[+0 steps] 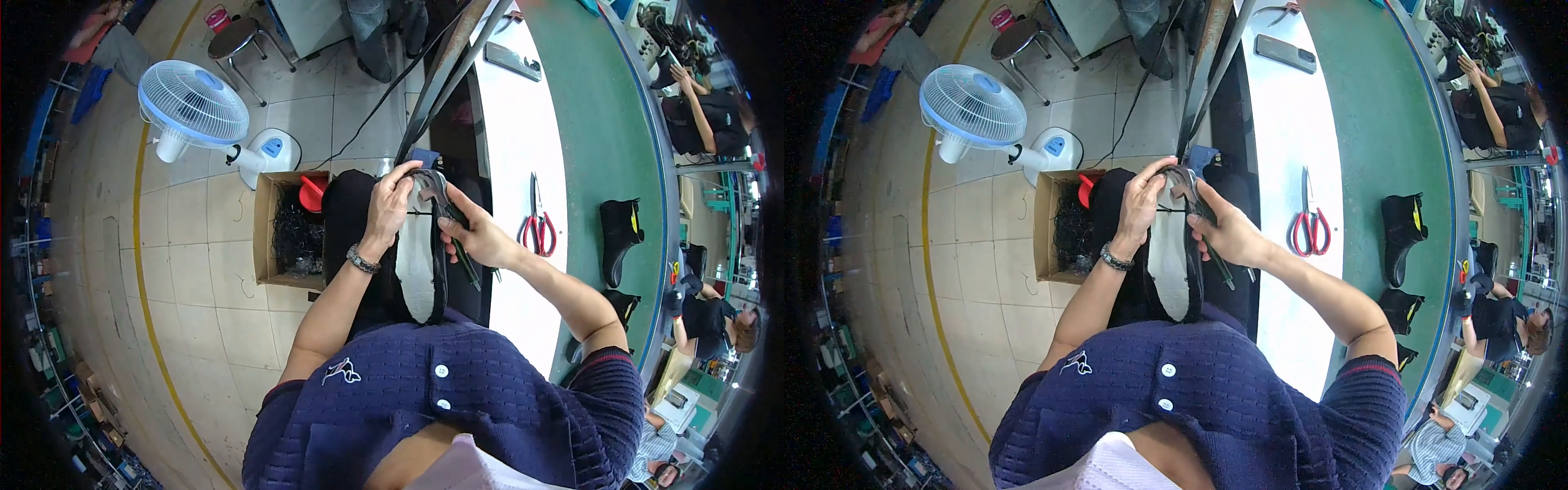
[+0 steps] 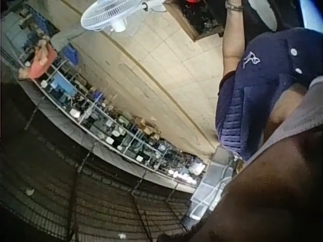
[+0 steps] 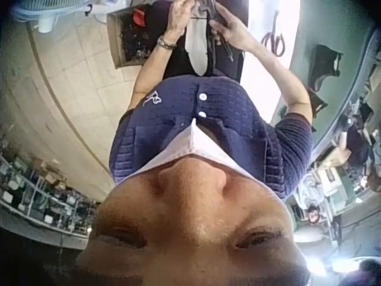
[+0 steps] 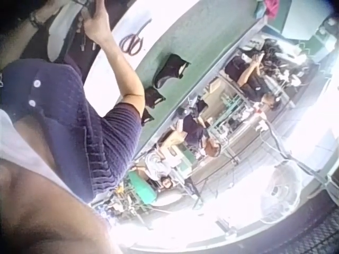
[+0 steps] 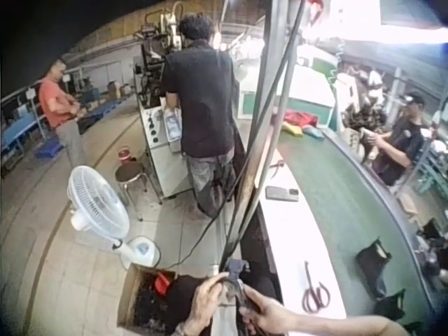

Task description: Manually assemble and trim shoe components at a factory workstation.

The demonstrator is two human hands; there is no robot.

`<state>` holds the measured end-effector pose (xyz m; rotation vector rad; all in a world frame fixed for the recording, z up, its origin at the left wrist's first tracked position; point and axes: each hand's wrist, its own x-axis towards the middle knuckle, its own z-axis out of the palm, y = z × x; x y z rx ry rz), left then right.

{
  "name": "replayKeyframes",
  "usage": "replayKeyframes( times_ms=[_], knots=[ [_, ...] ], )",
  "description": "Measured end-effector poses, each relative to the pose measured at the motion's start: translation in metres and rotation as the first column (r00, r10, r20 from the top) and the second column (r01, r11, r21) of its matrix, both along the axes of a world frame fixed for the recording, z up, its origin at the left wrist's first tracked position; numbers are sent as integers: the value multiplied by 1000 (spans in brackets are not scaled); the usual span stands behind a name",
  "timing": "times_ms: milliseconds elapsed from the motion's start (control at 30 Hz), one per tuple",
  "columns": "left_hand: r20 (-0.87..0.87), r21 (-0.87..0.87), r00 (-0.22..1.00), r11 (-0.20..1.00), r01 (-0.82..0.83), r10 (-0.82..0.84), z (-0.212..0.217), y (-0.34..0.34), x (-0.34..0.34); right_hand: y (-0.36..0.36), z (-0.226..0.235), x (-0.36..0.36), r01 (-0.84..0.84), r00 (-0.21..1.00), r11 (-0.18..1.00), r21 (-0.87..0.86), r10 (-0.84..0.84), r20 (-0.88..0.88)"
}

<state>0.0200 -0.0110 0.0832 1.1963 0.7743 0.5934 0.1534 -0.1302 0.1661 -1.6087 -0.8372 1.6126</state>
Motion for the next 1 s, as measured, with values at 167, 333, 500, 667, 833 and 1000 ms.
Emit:
replayKeyframes(
  times_ms=[167, 333, 500, 667, 833, 1000],
  knots=[
    [90, -43, 996, 999, 10, -6, 4, 5, -4, 0, 4, 2, -73, 992, 995, 63, 66, 109],
    [52, -103, 998, 995, -18, 23, 9, 11, -4, 14, 30, 19, -283, 913, 952, -115, 305, 272],
    [35, 6, 999, 1000, 0, 0, -6, 11, -6, 21, 51, 25, -468, 692, 864, -187, 490, 529],
    [-105, 248, 993, 965, 86, -61, -5, 13, -7, 26, 31, 2, -337, 517, 904, 263, -56, 854],
    [0, 313, 999, 948, 49, -52, -20, 16, -10, 25, 26, 4, -552, 331, 832, -59, 283, 900],
    [-83, 239, 988, 960, 145, -129, -11, 19, -13, 31, 42, -8, -217, 594, 850, 481, -276, 756]
  ],
)
